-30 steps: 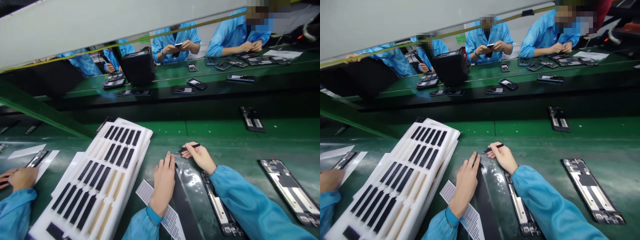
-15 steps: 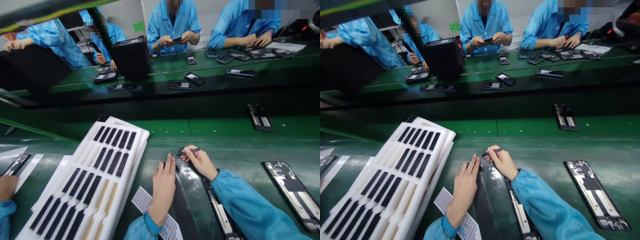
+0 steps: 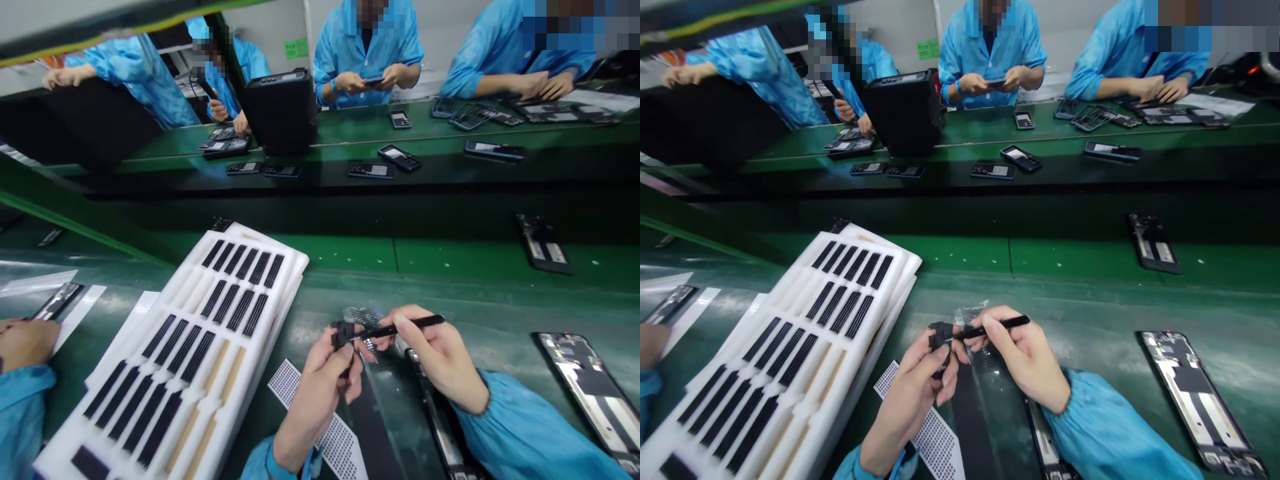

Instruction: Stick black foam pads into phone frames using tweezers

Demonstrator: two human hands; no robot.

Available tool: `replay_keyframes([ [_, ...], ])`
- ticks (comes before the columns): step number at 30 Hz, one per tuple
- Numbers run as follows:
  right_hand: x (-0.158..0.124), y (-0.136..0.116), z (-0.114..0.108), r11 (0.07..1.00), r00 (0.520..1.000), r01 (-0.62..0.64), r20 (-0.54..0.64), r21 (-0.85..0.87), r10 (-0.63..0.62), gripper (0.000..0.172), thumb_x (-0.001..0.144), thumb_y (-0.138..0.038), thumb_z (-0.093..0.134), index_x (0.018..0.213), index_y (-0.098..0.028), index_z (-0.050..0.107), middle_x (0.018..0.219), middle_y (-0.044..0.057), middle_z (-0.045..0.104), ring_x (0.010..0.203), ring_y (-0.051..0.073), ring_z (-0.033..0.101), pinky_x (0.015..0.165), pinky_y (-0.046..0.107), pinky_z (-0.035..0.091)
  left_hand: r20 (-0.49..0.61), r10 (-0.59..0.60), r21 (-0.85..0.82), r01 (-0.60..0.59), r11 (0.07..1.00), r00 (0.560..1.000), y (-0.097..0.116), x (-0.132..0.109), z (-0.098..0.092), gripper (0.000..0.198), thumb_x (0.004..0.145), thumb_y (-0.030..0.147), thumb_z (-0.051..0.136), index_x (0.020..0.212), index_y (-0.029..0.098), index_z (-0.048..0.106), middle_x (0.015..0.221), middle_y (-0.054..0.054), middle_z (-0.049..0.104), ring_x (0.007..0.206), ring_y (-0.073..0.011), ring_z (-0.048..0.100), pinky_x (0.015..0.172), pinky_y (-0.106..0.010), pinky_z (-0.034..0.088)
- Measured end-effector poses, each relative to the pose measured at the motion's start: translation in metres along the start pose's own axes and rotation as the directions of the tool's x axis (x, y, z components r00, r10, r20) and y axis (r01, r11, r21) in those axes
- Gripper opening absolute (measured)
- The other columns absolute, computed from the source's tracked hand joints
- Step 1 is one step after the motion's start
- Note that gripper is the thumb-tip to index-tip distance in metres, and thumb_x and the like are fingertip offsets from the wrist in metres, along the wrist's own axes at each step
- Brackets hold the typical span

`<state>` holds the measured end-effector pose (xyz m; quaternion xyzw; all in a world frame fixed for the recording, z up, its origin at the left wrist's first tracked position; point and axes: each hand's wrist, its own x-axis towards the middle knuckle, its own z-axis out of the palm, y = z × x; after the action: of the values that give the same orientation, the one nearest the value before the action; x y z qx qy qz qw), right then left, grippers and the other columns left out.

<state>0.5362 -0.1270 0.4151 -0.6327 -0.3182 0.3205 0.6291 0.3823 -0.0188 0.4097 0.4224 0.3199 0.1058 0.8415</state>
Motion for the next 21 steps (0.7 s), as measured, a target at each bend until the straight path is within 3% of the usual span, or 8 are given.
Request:
replay_keyframes([
  [3, -0.005, -0.009, 0.003, 1.0, 1.0, 0.019, 0.016, -0.025, -0.018, 0.036, 0.097, -0.052, 0.057, 0.089, -0.019, 0.071, 0.075, 0.007, 0.076, 0.066, 0.019, 0.074, 0.063, 0.027, 0.062, 0.073, -0.014, -0.16, 0.026, 0.987, 0.997, 0.006, -0.012, 0.007, 0.026, 0.093, 0.027, 0.06, 0.115, 0.014, 0.061, 0.086, -0.005, 0.063, 0.057, -0.0072, 0.043, 0.045, -0.019, 0.033],
  [9, -0.009, -0.014, 0.003, 0.994, 0.996, 0.076, 0.05, -0.078, -0.072, 0.034, 0.098, -0.048, 0.057, 0.088, -0.019, 0.072, 0.079, 0.007, 0.075, 0.069, 0.019, 0.074, 0.065, 0.026, 0.062, 0.166, 0.034, -0.233, 0.005, 0.972, 0.985, 0.006, -0.024, 0.012, 0.02, 0.096, 0.022, 0.056, 0.113, 0.014, 0.063, 0.09, -0.007, 0.064, 0.058, -0.0073, 0.046, 0.046, -0.02, 0.035],
  [21, -0.024, -0.026, 0.002, 0.965, 0.973, 0.197, 0.153, -0.173, -0.171, 0.033, 0.1, -0.044, 0.054, 0.089, -0.02, 0.074, 0.085, 0.008, 0.075, 0.074, 0.02, 0.074, 0.069, 0.028, 0.062, 0.116, 0.108, -0.192, -0.084, 0.978, 0.987, -0.002, -0.053, 0.014, 0.02, 0.099, 0.024, 0.052, 0.113, 0.014, 0.061, 0.085, -0.006, 0.063, 0.06, -0.0092, 0.047, 0.048, -0.022, 0.036],
])
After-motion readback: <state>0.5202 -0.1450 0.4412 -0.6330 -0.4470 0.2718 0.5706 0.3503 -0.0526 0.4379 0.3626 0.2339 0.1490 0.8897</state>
